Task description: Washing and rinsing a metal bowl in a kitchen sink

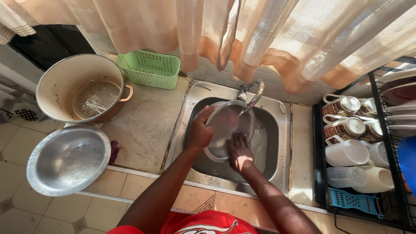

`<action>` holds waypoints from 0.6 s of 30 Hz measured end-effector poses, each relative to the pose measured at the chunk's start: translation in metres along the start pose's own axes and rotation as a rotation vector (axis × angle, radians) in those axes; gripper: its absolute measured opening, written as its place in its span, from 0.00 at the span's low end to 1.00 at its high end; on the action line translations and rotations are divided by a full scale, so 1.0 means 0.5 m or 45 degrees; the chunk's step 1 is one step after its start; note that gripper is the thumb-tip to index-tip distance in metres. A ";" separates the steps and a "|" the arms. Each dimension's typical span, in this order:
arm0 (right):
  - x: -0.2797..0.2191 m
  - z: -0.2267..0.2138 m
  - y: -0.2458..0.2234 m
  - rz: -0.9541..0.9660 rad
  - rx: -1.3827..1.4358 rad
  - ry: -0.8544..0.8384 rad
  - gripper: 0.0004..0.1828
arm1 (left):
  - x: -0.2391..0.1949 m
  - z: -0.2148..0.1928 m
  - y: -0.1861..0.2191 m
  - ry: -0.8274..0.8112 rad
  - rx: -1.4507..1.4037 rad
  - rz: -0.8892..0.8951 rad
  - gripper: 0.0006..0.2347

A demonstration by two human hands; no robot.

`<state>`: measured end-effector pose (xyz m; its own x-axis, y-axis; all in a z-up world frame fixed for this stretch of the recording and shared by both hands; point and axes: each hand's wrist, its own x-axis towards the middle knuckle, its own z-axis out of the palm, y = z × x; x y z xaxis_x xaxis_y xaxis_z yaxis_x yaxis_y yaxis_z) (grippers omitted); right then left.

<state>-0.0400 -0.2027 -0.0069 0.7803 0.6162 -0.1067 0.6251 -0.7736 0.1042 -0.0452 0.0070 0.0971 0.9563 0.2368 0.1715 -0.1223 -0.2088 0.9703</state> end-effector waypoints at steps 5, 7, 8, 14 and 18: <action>0.033 -0.051 0.021 0.154 -0.188 -0.052 0.41 | -0.015 -0.003 0.051 0.138 -0.205 0.230 0.32; 0.047 0.014 0.034 0.063 -0.185 0.085 0.44 | -0.015 0.001 0.024 0.184 -0.122 0.309 0.31; 0.062 0.044 0.049 -0.036 -0.195 0.236 0.48 | -0.005 0.006 0.012 0.245 -0.042 0.401 0.30; 0.081 0.030 -0.116 0.316 0.629 0.193 0.08 | -0.038 0.049 -0.021 0.388 -0.140 0.327 0.32; 0.068 0.152 -0.084 0.091 0.469 0.509 0.24 | -0.028 0.056 -0.029 0.393 -0.186 0.263 0.33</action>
<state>-0.0412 -0.1604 -0.0899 0.8115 0.5131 0.2797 0.5787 -0.7718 -0.2633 -0.0495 -0.0197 0.0761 0.7856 0.4825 0.3874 -0.3618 -0.1499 0.9201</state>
